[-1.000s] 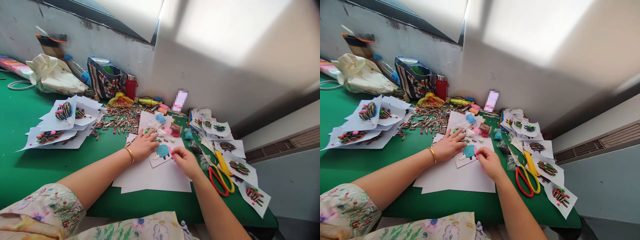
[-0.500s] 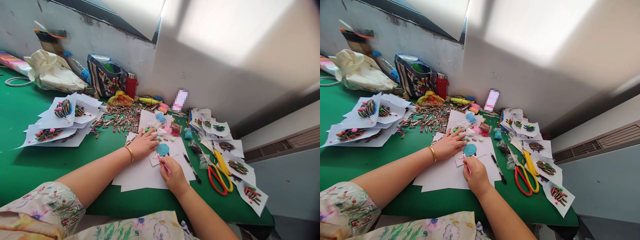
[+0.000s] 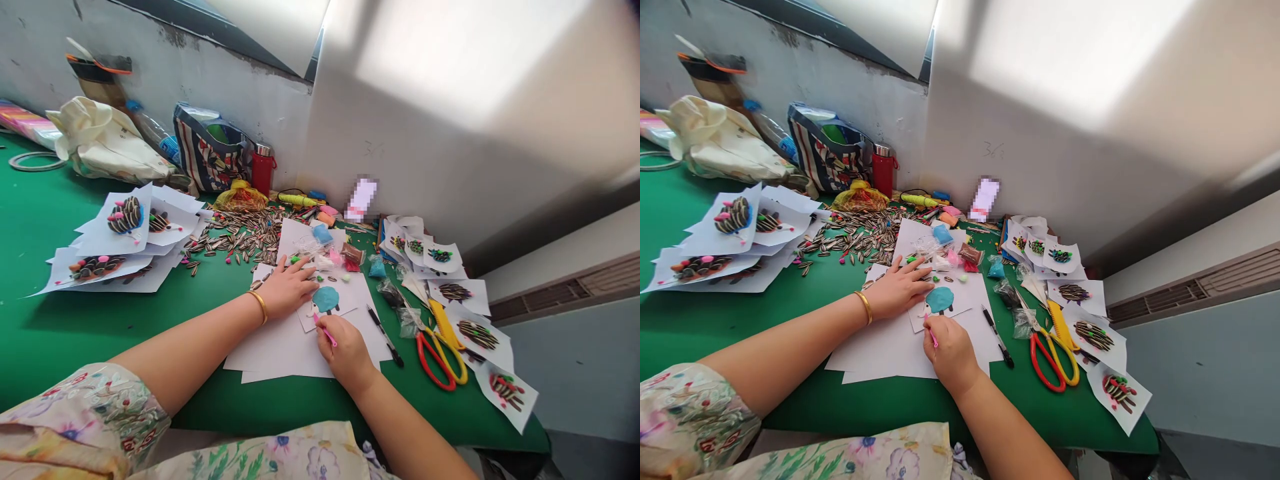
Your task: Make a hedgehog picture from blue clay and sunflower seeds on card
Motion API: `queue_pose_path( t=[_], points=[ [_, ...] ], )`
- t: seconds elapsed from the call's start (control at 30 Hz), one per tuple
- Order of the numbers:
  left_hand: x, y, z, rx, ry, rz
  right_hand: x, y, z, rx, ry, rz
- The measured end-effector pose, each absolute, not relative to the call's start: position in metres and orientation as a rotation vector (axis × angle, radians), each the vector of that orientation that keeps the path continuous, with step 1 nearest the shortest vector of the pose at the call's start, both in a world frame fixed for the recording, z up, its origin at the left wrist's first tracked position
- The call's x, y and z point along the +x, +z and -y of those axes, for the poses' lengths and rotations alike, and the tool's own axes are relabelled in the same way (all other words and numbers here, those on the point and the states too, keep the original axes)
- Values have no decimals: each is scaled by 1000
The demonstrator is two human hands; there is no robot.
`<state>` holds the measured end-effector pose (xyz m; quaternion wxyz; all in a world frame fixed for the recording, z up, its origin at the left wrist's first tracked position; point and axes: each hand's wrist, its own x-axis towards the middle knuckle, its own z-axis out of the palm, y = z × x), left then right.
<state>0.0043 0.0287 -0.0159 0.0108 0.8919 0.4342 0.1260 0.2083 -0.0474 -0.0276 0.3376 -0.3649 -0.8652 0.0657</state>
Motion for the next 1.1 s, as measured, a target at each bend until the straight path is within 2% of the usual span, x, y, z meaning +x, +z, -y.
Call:
queue_pose_path(
  t=[0.37, 1.1],
  points=[
    [5, -13, -27, 2781, 365, -1367, 203, -35, 48, -1012, -117, 2379],
    [5, -13, -27, 2767, 409, -1350, 201, -40, 53, -1048, -235, 2456]
  ],
)
